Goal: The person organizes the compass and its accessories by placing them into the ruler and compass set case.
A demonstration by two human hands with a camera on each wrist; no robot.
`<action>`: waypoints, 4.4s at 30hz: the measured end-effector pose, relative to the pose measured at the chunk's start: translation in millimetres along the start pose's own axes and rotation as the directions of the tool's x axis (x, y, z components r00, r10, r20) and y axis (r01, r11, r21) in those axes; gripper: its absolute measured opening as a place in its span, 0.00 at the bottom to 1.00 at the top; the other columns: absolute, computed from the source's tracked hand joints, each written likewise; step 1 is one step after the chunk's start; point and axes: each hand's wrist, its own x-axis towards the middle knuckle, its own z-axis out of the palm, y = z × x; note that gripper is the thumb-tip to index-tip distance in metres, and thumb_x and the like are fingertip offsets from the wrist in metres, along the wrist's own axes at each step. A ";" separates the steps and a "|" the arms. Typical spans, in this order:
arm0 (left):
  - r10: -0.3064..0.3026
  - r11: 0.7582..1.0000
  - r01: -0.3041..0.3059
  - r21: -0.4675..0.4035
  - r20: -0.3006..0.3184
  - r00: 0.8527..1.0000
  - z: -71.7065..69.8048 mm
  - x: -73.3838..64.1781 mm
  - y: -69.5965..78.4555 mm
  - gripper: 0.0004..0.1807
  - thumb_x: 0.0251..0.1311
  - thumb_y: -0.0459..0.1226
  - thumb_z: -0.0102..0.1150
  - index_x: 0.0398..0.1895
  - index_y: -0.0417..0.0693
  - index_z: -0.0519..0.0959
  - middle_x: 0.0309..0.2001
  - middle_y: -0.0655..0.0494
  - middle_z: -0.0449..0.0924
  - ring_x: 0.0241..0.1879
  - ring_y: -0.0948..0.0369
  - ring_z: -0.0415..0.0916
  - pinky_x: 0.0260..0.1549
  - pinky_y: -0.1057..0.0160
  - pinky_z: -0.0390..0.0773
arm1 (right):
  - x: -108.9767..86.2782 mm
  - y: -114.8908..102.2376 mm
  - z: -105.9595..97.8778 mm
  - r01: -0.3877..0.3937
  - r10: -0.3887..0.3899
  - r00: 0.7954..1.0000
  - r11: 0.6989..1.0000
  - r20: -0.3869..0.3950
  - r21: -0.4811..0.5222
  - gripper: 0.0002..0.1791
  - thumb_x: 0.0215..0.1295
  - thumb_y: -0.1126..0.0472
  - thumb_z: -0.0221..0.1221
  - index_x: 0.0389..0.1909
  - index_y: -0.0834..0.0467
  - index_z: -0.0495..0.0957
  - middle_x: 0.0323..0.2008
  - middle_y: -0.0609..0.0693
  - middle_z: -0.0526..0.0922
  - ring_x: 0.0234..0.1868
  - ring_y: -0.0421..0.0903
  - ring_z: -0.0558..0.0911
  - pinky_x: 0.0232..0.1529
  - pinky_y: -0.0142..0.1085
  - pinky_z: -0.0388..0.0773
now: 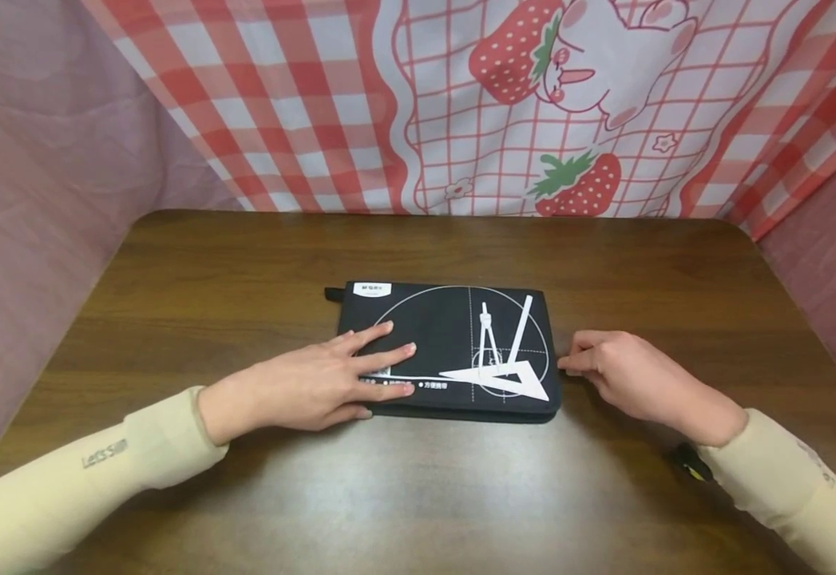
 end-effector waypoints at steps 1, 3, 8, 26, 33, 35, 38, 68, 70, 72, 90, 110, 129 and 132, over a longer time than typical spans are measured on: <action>0.000 1.000 0.000 -0.001 -0.001 1.000 0.0 0.0 0.0 0.33 0.70 0.51 0.57 0.76 0.70 0.60 0.80 0.54 0.42 0.76 0.41 0.36 0.64 0.40 0.61 | -1.7 -1.3 0.3 0.002 -0.002 1.000 1.000 -0.001 0.005 0.17 0.47 0.73 0.75 0.39 0.56 0.90 0.30 0.41 0.77 0.29 0.36 0.74 0.29 0.30 0.77; -0.001 1.000 0.001 -0.005 -0.004 1.000 0.0 0.0 0.0 0.33 0.70 0.50 0.57 0.76 0.69 0.60 0.80 0.54 0.43 0.76 0.41 0.36 0.64 0.40 0.61 | -5.2 -4.2 0.6 0.002 -0.002 1.000 1.000 0.003 0.019 0.17 0.47 0.73 0.75 0.39 0.56 0.90 0.30 0.40 0.77 0.28 0.36 0.73 0.28 0.30 0.75; 0.000 1.000 0.000 -0.002 -0.009 1.000 -0.2 0.0 0.4 0.33 0.69 0.50 0.57 0.76 0.69 0.61 0.79 0.53 0.43 0.76 0.40 0.37 0.64 0.39 0.62 | -13.2 -12.2 1.9 0.029 -0.030 1.000 0.996 0.010 0.087 0.16 0.47 0.74 0.74 0.36 0.55 0.90 0.29 0.37 0.77 0.29 0.33 0.74 0.27 0.29 0.75; -0.021 1.000 0.021 -0.019 0.002 1.000 -0.2 1.1 2.8 0.32 0.70 0.49 0.57 0.75 0.70 0.61 0.80 0.54 0.42 0.77 0.41 0.36 0.61 0.36 0.63 | -26.8 -49.8 8.4 0.011 -0.009 0.999 0.999 -0.052 0.040 0.10 0.49 0.70 0.73 0.30 0.54 0.87 0.25 0.35 0.76 0.25 0.31 0.74 0.25 0.33 0.76; -0.035 0.999 0.035 -0.027 0.005 0.999 -0.4 0.3 3.3 0.32 0.70 0.50 0.57 0.75 0.70 0.61 0.80 0.55 0.42 0.77 0.42 0.35 0.61 0.35 0.63 | -17.5 -61.2 13.8 0.000 0.000 1.000 0.996 0.006 0.090 0.07 0.54 0.66 0.72 0.29 0.51 0.85 0.25 0.35 0.78 0.25 0.31 0.72 0.24 0.34 0.75; -0.036 0.999 0.036 -0.024 0.003 0.999 0.1 -0.5 3.4 0.32 0.70 0.49 0.57 0.75 0.70 0.62 0.80 0.55 0.42 0.77 0.41 0.36 0.60 0.35 0.64 | -14.7 -63.5 16.4 0.013 -0.012 1.000 0.995 -0.006 0.099 0.08 0.54 0.67 0.71 0.28 0.51 0.84 0.25 0.35 0.77 0.25 0.31 0.72 0.24 0.34 0.74; -0.039 0.999 0.038 -0.019 -0.005 0.999 0.7 -2.0 3.4 0.31 0.70 0.49 0.57 0.75 0.70 0.62 0.80 0.54 0.43 0.76 0.41 0.36 0.60 0.34 0.64 | -11.5 -70.7 18.4 -0.021 0.024 0.999 0.996 -0.033 0.085 0.08 0.52 0.68 0.71 0.28 0.52 0.85 0.24 0.36 0.78 0.25 0.32 0.73 0.25 0.34 0.75; -0.057 0.998 0.057 -0.011 -0.012 0.998 3.2 0.4 2.8 0.31 0.70 0.51 0.56 0.75 0.72 0.62 0.80 0.57 0.42 0.77 0.44 0.35 0.61 0.35 0.63 | 60.0 -134.6 35.2 0.029 -0.028 0.999 0.999 -0.045 0.015 0.08 0.56 0.65 0.67 0.22 0.53 0.80 0.19 0.42 0.77 0.24 0.43 0.80 0.24 0.43 0.76; -0.056 0.998 0.056 -0.007 -0.015 0.998 3.2 0.6 3.3 0.31 0.70 0.51 0.56 0.75 0.72 0.62 0.80 0.57 0.42 0.77 0.44 0.36 0.61 0.35 0.63 | 62.3 -136.4 35.9 0.029 -0.029 0.999 0.999 -0.039 0.013 0.08 0.56 0.65 0.67 0.22 0.53 0.80 0.19 0.42 0.77 0.23 0.44 0.80 0.24 0.43 0.75; -0.054 0.999 0.054 -0.003 -0.017 0.998 3.3 0.5 4.3 0.31 0.69 0.50 0.57 0.75 0.71 0.62 0.80 0.56 0.42 0.77 0.43 0.36 0.62 0.36 0.62 | 64.0 -137.8 36.5 0.029 -0.028 0.999 0.999 -0.035 0.022 0.07 0.56 0.65 0.67 0.23 0.53 0.80 0.20 0.41 0.77 0.24 0.43 0.80 0.24 0.43 0.75; 0.035 0.974 0.035 0.223 -0.303 0.952 -19.7 20.6 41.7 0.07 0.65 0.44 0.62 0.38 0.51 0.82 0.36 0.59 0.81 0.34 0.59 0.76 0.28 0.62 0.76 | 51.8 -113.2 7.7 0.020 -0.017 0.999 0.995 -0.029 0.098 0.18 0.49 0.54 0.77 0.42 0.52 0.85 0.36 0.41 0.81 0.38 0.40 0.77 0.37 0.38 0.78; 0.356 0.728 -0.191 0.658 -0.125 0.926 -8.5 61.5 72.3 0.16 0.67 0.35 0.47 0.29 0.55 0.85 0.34 0.59 0.72 0.35 0.60 0.71 0.33 0.62 0.73 | 51.3 -91.8 24.8 0.106 -0.107 0.994 0.991 -0.015 -0.085 0.31 0.53 0.61 0.74 0.60 0.51 0.81 0.66 0.60 0.71 0.65 0.60 0.69 0.49 0.47 0.80; 0.441 0.676 -0.287 0.678 -0.062 0.895 -6.6 71.1 67.6 0.16 0.69 0.35 0.44 0.36 0.54 0.85 0.33 0.62 0.75 0.37 0.62 0.71 0.36 0.64 0.73 | 50.3 -91.3 27.6 0.113 -0.116 0.993 0.990 -0.034 -0.081 0.27 0.55 0.59 0.73 0.58 0.50 0.82 0.65 0.60 0.71 0.64 0.61 0.69 0.46 0.46 0.81; 0.457 0.678 -0.297 0.672 -0.070 0.887 -6.1 72.8 65.5 0.15 0.68 0.36 0.44 0.35 0.55 0.84 0.32 0.62 0.76 0.36 0.63 0.72 0.34 0.66 0.75 | 50.0 -91.0 27.8 0.115 -0.118 0.992 0.990 -0.041 -0.076 0.27 0.54 0.59 0.74 0.58 0.50 0.82 0.64 0.60 0.72 0.64 0.60 0.69 0.46 0.45 0.81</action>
